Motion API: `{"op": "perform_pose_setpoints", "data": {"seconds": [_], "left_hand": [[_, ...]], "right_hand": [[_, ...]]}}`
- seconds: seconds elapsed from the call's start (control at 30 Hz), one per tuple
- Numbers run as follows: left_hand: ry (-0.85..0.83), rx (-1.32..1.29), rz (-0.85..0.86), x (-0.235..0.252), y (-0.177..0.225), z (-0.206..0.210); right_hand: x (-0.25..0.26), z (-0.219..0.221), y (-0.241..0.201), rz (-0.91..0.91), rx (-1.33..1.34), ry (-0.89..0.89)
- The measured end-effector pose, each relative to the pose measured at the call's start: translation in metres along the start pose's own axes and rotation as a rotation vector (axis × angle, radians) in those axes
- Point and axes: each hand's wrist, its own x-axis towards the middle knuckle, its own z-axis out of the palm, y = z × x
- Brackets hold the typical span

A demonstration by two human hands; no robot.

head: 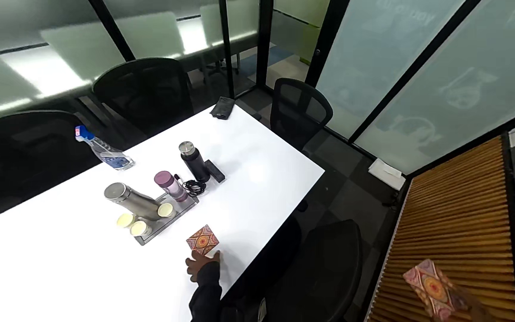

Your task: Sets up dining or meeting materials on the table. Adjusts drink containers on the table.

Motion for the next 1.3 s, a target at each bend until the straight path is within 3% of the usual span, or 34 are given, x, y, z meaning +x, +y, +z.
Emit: {"op": "perform_pose_setpoints", "data": {"seconds": [0.1, 0.23, 0.33, 0.47, 0.63, 0.77, 0.93, 1.07, 1.3], "left_hand": [[-0.023, 0.145, 0.135, -0.042, 0.018, 0.019], [-0.073, 0.307, 0.119, -0.059, 0.032, 0.055], [-0.163, 0.413, 0.016, -0.047, 0.034, 0.071], [-0.199, 0.501, -0.036, -0.031, 0.037, 0.084], [-0.243, 0.58, -0.059, -0.029, 0.037, 0.084], [-0.271, 0.629, -0.081, -0.028, 0.04, 0.084], [-0.301, 0.622, -0.109, -0.027, 0.046, 0.081], [-0.298, 0.617, -0.104, -0.028, 0.047, 0.079], [-0.284, 0.59, -0.116, -0.03, 0.044, 0.078]], "right_hand": [[0.103, 0.026, -0.038, -0.065, 0.058, 0.153], [0.235, 0.104, -0.103, -0.115, 0.174, -0.034], [0.318, 0.204, -0.165, -0.085, 0.206, -0.192], [0.399, 0.346, -0.236, -0.097, 0.192, -0.275], [0.455, 0.448, -0.295, -0.13, 0.111, -0.333], [0.468, 0.474, -0.286, -0.094, 0.085, -0.235], [0.453, 0.469, -0.219, -0.149, 0.038, -0.144], [0.449, 0.481, -0.173, -0.149, -0.026, -0.296], [0.449, 0.489, -0.174, -0.149, -0.012, -0.318]]}}
